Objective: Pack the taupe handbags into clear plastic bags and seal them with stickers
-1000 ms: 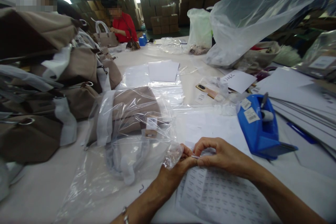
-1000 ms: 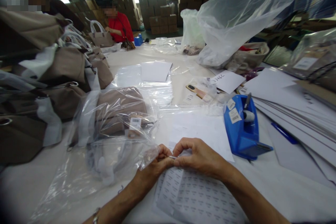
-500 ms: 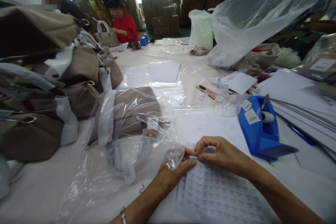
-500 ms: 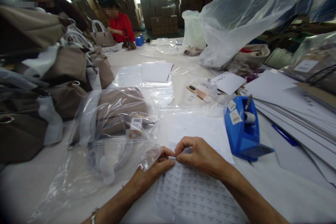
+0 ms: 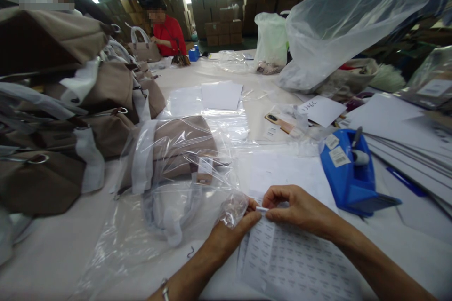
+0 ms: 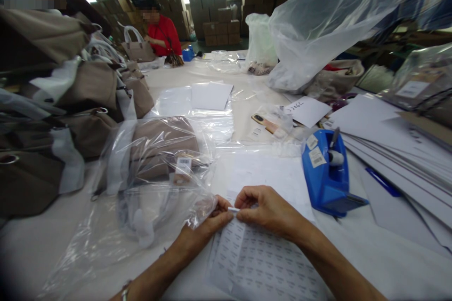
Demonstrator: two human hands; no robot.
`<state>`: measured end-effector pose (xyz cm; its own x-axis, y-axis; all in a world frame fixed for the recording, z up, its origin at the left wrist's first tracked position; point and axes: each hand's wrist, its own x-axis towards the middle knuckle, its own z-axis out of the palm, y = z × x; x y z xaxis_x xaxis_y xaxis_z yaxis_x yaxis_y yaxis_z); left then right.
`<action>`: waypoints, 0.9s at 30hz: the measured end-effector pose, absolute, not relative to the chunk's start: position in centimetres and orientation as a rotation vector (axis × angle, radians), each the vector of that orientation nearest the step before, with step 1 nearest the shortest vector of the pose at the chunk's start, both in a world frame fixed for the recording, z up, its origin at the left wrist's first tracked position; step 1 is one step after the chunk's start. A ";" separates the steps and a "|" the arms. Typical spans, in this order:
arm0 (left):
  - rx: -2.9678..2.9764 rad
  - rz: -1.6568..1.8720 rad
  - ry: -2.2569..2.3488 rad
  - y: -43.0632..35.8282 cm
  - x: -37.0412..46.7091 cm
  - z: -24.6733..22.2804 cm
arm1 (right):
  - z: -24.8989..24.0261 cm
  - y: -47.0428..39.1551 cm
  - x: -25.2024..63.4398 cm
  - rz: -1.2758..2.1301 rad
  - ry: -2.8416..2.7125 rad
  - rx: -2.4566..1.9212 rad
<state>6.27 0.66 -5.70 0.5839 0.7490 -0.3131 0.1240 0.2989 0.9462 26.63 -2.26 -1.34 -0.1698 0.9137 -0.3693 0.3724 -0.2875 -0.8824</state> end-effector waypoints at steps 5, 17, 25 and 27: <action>1.293 0.535 0.946 0.5 6.4 -5.9 | -1.6 -2.3 26.3 1.434 -1.468 -1.603; 1.313 0.503 0.978 0.5 6.7 -6.2 | -2.2 -2.0 26.1 1.468 -1.460 -1.630; 1.330 0.549 0.951 0.8 6.5 -5.6 | -1.9 -2.0 25.7 1.357 -1.479 -1.599; 1.341 0.564 0.926 0.8 6.4 -5.4 | -1.8 -2.1 25.7 1.343 -1.494 -1.592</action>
